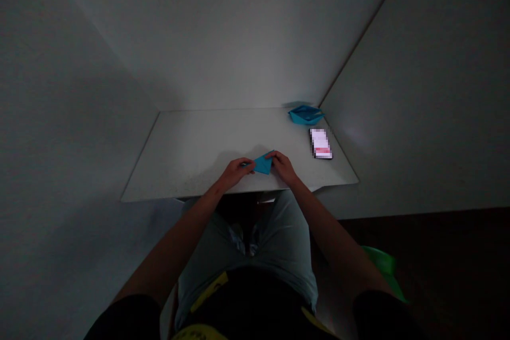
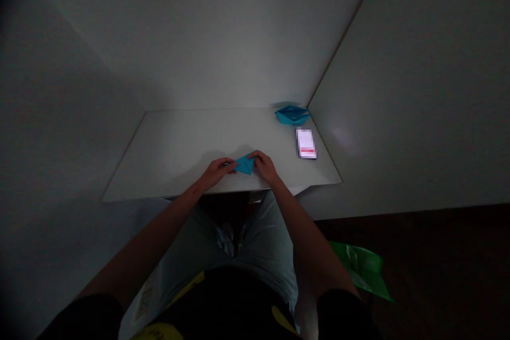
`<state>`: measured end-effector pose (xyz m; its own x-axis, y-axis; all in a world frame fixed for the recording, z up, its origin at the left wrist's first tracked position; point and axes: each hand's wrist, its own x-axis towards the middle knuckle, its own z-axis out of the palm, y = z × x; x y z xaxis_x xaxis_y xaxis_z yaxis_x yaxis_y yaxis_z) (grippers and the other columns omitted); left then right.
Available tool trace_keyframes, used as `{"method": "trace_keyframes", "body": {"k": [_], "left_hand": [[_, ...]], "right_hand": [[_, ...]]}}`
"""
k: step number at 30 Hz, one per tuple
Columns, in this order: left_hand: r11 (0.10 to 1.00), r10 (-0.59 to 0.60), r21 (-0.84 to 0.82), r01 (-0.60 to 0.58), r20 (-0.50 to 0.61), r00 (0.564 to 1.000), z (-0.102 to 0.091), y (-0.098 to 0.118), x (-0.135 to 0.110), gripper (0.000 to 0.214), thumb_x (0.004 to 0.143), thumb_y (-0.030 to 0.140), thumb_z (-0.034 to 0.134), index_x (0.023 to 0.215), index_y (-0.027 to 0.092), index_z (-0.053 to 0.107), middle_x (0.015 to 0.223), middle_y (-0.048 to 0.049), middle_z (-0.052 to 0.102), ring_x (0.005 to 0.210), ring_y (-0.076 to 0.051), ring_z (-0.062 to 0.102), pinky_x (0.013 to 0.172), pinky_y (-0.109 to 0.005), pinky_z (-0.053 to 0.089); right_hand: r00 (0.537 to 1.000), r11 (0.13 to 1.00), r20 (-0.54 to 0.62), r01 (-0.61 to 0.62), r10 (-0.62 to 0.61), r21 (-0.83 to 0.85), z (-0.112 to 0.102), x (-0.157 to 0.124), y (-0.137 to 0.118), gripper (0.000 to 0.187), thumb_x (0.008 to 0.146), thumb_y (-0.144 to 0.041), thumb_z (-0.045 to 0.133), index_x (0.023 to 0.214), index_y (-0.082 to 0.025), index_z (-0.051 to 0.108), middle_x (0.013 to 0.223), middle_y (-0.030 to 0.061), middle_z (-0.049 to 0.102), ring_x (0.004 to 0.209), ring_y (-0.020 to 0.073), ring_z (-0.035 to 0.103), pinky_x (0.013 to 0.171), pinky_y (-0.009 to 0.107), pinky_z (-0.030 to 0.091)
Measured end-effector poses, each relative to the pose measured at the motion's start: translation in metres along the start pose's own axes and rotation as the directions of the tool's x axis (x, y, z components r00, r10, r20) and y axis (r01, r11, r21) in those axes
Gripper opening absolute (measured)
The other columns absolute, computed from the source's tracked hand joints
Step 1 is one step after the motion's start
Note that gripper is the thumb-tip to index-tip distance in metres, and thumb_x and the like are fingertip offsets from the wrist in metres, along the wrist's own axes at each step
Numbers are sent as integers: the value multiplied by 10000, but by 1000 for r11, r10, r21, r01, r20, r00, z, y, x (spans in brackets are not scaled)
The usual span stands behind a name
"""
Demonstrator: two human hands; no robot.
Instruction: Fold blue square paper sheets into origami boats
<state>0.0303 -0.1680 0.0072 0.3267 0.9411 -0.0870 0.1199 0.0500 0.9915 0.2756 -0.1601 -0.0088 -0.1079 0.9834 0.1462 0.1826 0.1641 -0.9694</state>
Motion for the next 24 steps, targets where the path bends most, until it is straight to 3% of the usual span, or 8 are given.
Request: {"method": "trace_keyframes", "body": {"k": [2, 4, 6, 8, 12, 17, 24], "left_hand": [[999, 34, 21, -33, -97, 995, 6, -5, 2, 436, 821, 457, 869, 1106, 176, 696, 990, -48, 743, 795, -171, 756, 760, -318, 633], [998, 56, 26, -51, -195, 979, 12, -9, 4, 488, 850, 392, 845, 1250, 192, 650, 1098, -56, 712, 800, -150, 754, 705, -285, 623], [998, 49, 41, -40, -253, 966, 18, -11, 6, 504, 908, 338, 768, 1369, 209, 611, 1177, -73, 692, 812, -148, 758, 668, -269, 611], [994, 64, 105, -37, -268, 961, 22, -13, 6, 519, 926, 285, 723, 1424, 205, 603, 1217, -92, 704, 855, -167, 760, 701, -290, 615], [955, 168, 274, -115, -178, 969, 21, -11, 2, 598, 914, 264, 733, 1493, 194, 602, 1239, -96, 757, 1017, -217, 735, 881, -354, 605], [919, 160, 369, -138, -29, 987, 14, -5, -7, 836, 870, 388, 805, 1622, 192, 498, 1063, -42, 773, 835, -192, 695, 816, -337, 574], [943, 153, 287, -166, 67, 986, 8, -3, -11, 871, 884, 471, 791, 1649, 195, 477, 1001, -14, 770, 812, -170, 700, 756, -286, 563]], "right_hand": [[997, 998, -56, 50, -52, -39, 2, -2, 1, 221, 943, -370, 512, 992, -248, 689, 1110, 76, 720, 1019, 240, 656, 886, 392, 564], [971, 989, -204, 101, -121, -107, 7, -6, 0, 206, 972, -383, 522, 1004, -248, 673, 1206, 105, 680, 1125, 258, 630, 944, 410, 556], [945, 978, -286, 109, -157, -177, 13, -10, -3, 200, 987, -414, 562, 1018, -244, 664, 1164, 103, 652, 1055, 248, 623, 917, 399, 553], [968, 979, -217, 85, -125, -186, 21, -14, -7, 269, 990, -463, 623, 1136, -240, 662, 1067, 72, 657, 903, 219, 619, 833, 370, 550], [1000, 979, -4, 13, -14, -201, 36, -16, -17, 646, 975, -581, 705, 1499, -240, 545, 962, 24, 721, 796, 201, 651, 755, 340, 529], [996, 935, 92, 14, 20, -355, 42, -11, -19, 544, 998, -623, 668, 1381, -237, 672, 912, 31, 769, 786, 215, 694, 744, 336, 512], [988, 919, 155, 55, 7, -390, 39, -10, -20, 568, 1025, -664, 613, 1346, -207, 722, 940, 57, 801, 802, 217, 704, 759, 327, 515]]}}
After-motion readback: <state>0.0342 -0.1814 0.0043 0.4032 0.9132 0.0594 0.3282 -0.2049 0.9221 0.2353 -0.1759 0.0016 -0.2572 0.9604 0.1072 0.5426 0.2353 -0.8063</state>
